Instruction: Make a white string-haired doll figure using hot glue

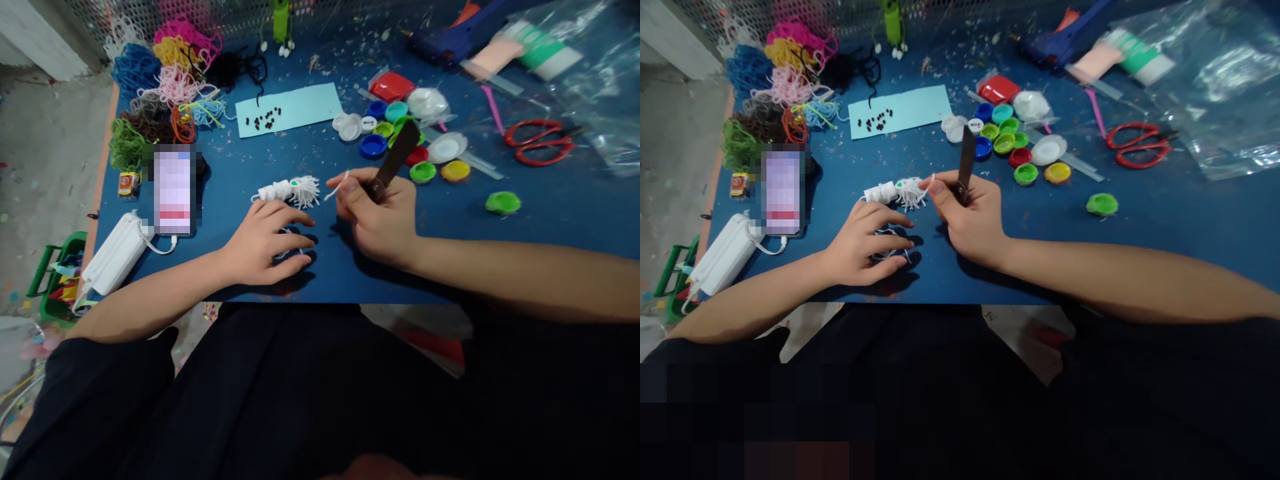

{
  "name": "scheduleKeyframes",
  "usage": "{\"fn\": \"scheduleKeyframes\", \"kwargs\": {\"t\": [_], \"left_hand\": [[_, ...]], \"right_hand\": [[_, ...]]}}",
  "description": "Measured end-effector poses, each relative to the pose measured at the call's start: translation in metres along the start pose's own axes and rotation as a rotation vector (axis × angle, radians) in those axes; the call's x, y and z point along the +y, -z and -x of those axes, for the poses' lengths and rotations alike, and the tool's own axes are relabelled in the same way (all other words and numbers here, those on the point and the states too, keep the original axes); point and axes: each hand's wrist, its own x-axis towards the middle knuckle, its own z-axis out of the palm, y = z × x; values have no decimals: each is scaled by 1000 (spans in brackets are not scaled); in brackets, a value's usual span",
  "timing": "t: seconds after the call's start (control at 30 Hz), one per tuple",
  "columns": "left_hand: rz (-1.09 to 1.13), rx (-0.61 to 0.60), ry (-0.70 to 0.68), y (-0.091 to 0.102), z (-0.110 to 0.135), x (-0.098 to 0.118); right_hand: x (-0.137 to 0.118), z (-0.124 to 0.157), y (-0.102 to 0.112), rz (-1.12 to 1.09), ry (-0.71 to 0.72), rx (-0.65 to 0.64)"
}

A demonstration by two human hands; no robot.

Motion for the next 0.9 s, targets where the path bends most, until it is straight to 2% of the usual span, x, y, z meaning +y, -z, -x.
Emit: {"fn": "scheduleKeyframes", "kwargs": {"t": [0.1,0.17,0.23,0.37,0.5,0.67,0.77,0.9], "left_hand": [[-41,134,30,5,0,-2],[-29,249,141,6,-3,-5],[29,300,254,4,-8,-7],[191,271,316,-4,-15,-4],[99,287,357,-9,-14,5],[14,300,332,-2,-11,-5],[-59,203,416,4,-13,-20],[-97,26,560,6,-16,-30]], "right_hand": [[2,-7,5,63,34,23],[2,-8,5,121,58,-6],[0,-7,3,159,87,-57],[-5,0,-8,197,153,-139],[-7,7,-19,193,206,-163],[0,6,-5,179,215,-247],[5,1,11,338,345,-414],[8,-1,20,723,576,-631]]}}
